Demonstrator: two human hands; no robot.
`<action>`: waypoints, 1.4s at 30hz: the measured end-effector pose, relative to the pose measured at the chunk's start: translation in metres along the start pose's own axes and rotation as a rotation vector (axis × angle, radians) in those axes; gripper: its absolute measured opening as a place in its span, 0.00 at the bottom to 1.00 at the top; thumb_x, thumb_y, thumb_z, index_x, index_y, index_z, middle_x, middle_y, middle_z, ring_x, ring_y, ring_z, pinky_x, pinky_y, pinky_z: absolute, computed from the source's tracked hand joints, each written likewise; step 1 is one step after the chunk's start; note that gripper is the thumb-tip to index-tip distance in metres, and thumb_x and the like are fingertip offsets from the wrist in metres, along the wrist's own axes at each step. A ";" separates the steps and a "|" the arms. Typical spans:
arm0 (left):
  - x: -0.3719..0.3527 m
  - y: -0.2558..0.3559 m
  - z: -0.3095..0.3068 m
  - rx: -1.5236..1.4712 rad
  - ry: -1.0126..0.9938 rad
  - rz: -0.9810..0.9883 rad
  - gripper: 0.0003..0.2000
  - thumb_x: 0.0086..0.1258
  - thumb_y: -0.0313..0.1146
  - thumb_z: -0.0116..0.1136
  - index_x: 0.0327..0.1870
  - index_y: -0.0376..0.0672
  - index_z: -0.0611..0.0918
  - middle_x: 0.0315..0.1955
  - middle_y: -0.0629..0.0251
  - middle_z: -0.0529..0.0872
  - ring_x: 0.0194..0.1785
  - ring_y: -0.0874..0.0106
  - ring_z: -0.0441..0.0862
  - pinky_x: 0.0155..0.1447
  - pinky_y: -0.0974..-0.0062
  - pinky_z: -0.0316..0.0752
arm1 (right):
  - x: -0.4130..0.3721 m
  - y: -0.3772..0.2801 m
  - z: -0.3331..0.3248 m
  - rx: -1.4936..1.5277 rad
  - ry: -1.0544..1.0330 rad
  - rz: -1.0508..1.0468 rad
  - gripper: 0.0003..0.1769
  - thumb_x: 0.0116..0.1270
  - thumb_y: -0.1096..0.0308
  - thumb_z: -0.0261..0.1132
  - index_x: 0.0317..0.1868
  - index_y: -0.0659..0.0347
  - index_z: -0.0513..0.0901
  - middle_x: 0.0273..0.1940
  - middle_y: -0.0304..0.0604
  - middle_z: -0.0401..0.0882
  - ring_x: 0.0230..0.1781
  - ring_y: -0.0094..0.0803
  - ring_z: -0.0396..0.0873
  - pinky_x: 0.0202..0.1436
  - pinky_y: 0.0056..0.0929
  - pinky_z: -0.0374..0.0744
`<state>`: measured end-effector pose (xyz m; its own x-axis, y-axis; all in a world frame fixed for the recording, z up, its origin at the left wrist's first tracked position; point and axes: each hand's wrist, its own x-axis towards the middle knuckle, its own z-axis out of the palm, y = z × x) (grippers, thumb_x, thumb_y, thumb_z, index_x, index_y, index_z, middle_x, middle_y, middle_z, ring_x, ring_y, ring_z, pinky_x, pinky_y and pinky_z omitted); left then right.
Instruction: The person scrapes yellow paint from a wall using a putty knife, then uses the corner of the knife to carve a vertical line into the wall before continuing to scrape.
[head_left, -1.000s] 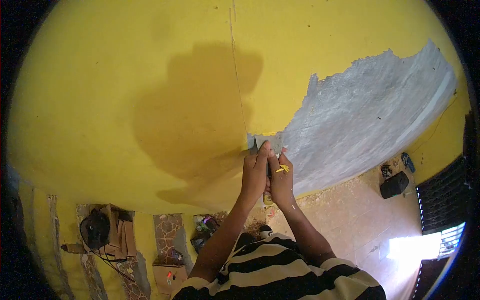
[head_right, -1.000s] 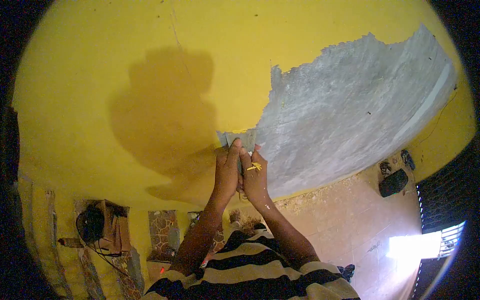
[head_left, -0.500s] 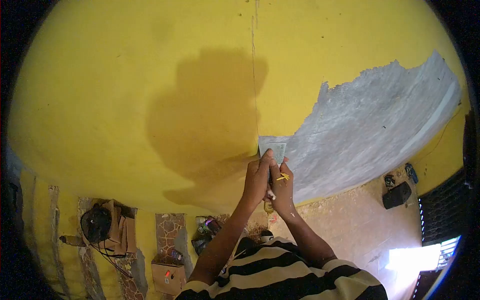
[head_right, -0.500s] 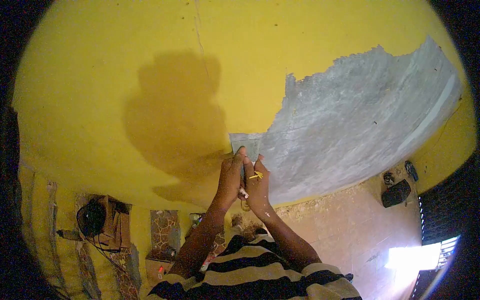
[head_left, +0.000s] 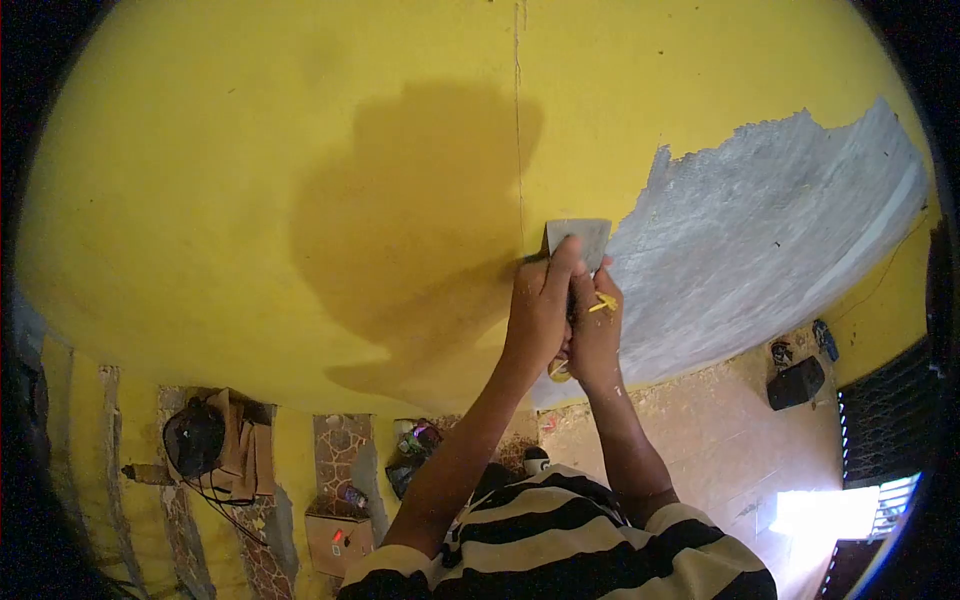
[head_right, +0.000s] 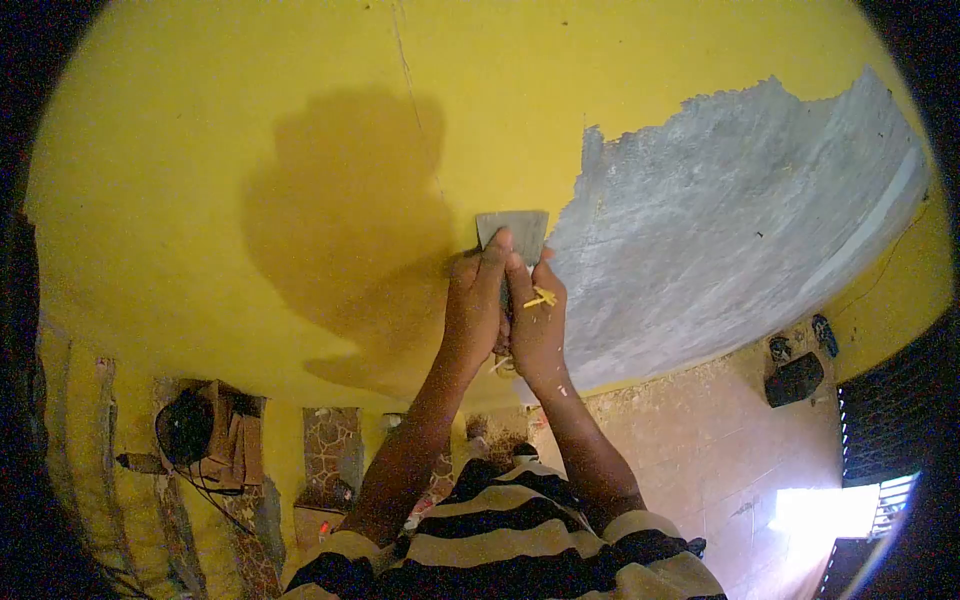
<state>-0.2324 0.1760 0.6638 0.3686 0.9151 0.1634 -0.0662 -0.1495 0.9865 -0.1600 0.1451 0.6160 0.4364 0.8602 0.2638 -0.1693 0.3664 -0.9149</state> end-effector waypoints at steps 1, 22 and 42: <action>-0.001 0.007 0.001 -0.014 -0.002 -0.041 0.25 0.76 0.50 0.45 0.35 0.34 0.83 0.16 0.71 0.77 0.14 0.81 0.70 0.19 0.79 0.63 | 0.001 -0.008 0.000 0.022 -0.002 0.041 0.14 0.75 0.59 0.54 0.44 0.64 0.74 0.19 0.31 0.69 0.15 0.15 0.64 0.17 0.18 0.62; -0.010 -0.039 0.017 -0.098 0.035 -0.073 0.23 0.76 0.47 0.45 0.40 0.32 0.83 0.31 0.62 0.86 0.25 0.77 0.78 0.26 0.78 0.71 | -0.012 0.012 -0.027 0.064 -0.008 0.228 0.13 0.76 0.61 0.55 0.43 0.63 0.75 0.17 0.29 0.68 0.11 0.13 0.61 0.14 0.18 0.59; -0.006 -0.053 0.028 -0.051 0.089 -0.093 0.24 0.77 0.48 0.45 0.40 0.34 0.86 0.21 0.67 0.82 0.14 0.81 0.69 0.18 0.79 0.64 | -0.009 0.001 -0.035 0.132 -0.058 0.320 0.13 0.76 0.57 0.53 0.39 0.58 0.73 0.13 0.29 0.65 0.08 0.14 0.59 0.10 0.17 0.54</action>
<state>-0.2050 0.1683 0.6112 0.2918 0.9541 0.0675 -0.0833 -0.0450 0.9955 -0.1331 0.1248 0.6021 0.2923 0.9563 -0.0097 -0.4042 0.1143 -0.9075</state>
